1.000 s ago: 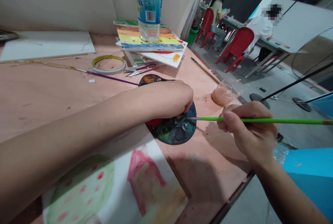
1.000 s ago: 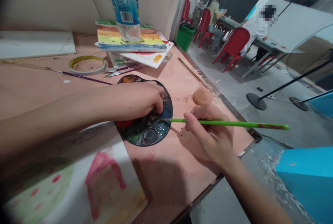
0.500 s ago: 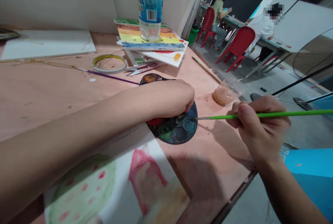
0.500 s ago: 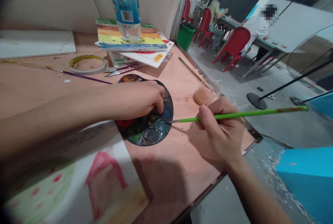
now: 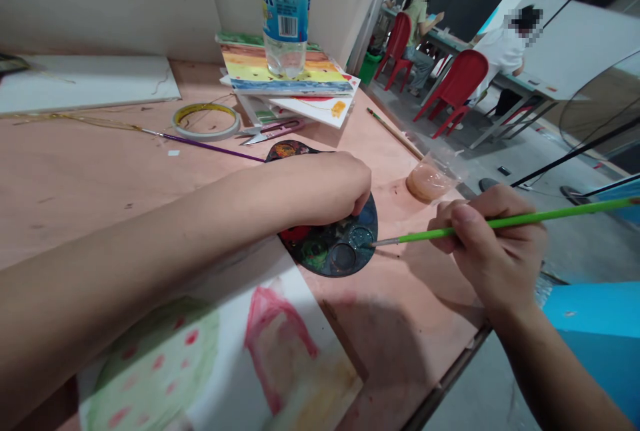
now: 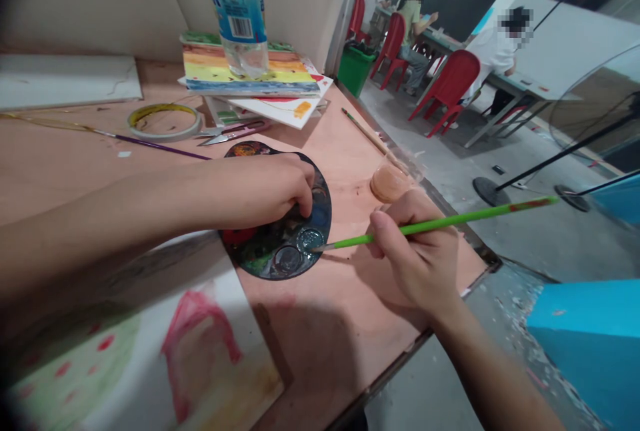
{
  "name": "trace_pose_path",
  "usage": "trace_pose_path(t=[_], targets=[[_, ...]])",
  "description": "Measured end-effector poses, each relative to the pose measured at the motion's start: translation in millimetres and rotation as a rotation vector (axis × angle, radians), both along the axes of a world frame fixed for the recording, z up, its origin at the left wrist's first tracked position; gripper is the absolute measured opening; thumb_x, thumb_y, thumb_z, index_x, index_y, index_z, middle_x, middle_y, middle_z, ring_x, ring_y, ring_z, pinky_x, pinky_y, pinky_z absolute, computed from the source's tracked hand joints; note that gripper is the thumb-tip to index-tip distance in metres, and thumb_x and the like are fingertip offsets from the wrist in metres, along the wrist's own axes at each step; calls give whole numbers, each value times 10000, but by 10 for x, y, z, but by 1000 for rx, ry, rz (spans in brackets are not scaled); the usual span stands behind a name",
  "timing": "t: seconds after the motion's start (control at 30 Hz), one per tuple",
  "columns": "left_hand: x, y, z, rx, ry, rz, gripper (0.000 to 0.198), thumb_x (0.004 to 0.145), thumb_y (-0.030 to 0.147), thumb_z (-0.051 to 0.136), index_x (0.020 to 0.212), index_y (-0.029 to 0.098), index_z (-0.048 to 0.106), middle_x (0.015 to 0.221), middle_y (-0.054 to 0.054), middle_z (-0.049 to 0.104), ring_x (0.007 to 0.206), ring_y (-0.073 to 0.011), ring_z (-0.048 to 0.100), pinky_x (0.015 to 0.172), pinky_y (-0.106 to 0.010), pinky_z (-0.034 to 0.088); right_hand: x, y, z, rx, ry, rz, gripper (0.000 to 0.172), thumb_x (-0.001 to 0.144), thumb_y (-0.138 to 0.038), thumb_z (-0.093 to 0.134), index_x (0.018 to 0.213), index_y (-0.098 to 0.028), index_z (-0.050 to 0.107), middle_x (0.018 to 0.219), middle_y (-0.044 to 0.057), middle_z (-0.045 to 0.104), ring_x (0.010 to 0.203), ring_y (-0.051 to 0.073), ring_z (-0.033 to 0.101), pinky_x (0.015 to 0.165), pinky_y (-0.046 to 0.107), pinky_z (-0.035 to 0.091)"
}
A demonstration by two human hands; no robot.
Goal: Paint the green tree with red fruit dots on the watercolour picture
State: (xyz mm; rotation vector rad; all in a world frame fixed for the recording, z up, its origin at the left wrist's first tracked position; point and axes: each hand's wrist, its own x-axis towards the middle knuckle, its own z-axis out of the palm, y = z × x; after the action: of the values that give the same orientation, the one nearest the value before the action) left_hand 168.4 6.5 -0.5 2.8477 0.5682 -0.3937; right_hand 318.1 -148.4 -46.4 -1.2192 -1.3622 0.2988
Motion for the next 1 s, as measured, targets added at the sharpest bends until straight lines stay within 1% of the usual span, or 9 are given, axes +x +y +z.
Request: trace_pose_path(t=[0.1, 0.23, 0.33, 0.43, 0.53, 0.63, 0.8, 0.9, 1.0], targets=[[-13, 43, -59, 17, -52, -40, 369, 819, 29, 544, 1001, 221, 801, 1055, -59, 719, 945, -228, 609, 770, -290, 401, 30, 1, -30, 19, -57, -167, 295, 916, -243, 677, 658, -221, 536, 571, -30, 588, 471, 124, 522, 445, 282, 402], [-19, 58, -68, 18, -64, -49, 361, 810, 40, 555, 987, 236, 802, 1050, -57, 727, 948, -241, 626, 770, -304, 415, 53, 32, 17, -60, -130, -219, 262, 889, -216, 696, 664, -218, 562, 561, -39, 594, 475, 113, 552, 453, 255, 416], [-16, 37, -24, 5, -49, -36, 354, 811, 32, 557, 987, 218, 800, 1069, -64, 729, 981, -246, 630, 817, -310, 425, 58, 100, 161, -164, -162, -163, 194, 884, -204, 695, 716, -213, 597, 573, -46, 606, 489, 95, 568, 454, 214, 416], [-15, 9, 26, -10, -34, -26, 371, 802, 18, 557, 1002, 219, 796, 1087, -59, 729, 995, -241, 633, 849, -307, 427, 55, 174, 340, -255, -228, -18, 166, 889, -219, 693, 741, -202, 619, 564, -43, 628, 461, 74, 540, 426, 182, 389], [-25, -9, 50, -8, -23, -3, 362, 810, 31, 556, 1015, 214, 791, 1085, -60, 730, 988, -236, 635, 833, -296, 427, 56, 205, 432, -251, -283, 38, 207, 901, -240, 697, 708, -199, 634, 570, -37, 633, 460, 67, 527, 418, 176, 382], [-34, -1, 23, 1, -33, -9, 349, 823, 48, 550, 1019, 209, 790, 1065, -66, 733, 986, -242, 634, 804, -297, 423, 76, 186, 387, -222, -256, 1, 233, 932, -245, 669, 705, -202, 643, 578, -34, 631, 461, 70, 522, 411, 182, 381], [-29, 25, -42, 23, -53, -38, 335, 819, 67, 554, 1002, 213, 794, 1051, -65, 734, 927, -233, 638, 757, -297, 412, 123, 94, 197, -213, -77, -80, 272, 935, -301, 676, 687, -203, 620, 539, -34, 606, 439, 82, 505, 399, 195, 366], [-22, 4, -17, 31, -23, -18, 346, 824, 60, 548, 1028, 203, 789, 1058, -67, 731, 936, -231, 638, 766, -293, 418, 126, 33, 121, -237, 23, -80, 272, 926, -323, 687, 695, -201, 614, 555, -23, 623, 435, 93, 514, 393, 202, 383], [-22, -16, 13, 29, -5, -12, 354, 830, 53, 543, 1038, 204, 787, 1064, -66, 730, 950, -230, 639, 783, -292, 423, 116, -19, 83, -216, 22, -68, 296, 918, -332, 697, 671, -198, 605, 558, -25, 616, 437, 87, 519, 393, 192, 394]])
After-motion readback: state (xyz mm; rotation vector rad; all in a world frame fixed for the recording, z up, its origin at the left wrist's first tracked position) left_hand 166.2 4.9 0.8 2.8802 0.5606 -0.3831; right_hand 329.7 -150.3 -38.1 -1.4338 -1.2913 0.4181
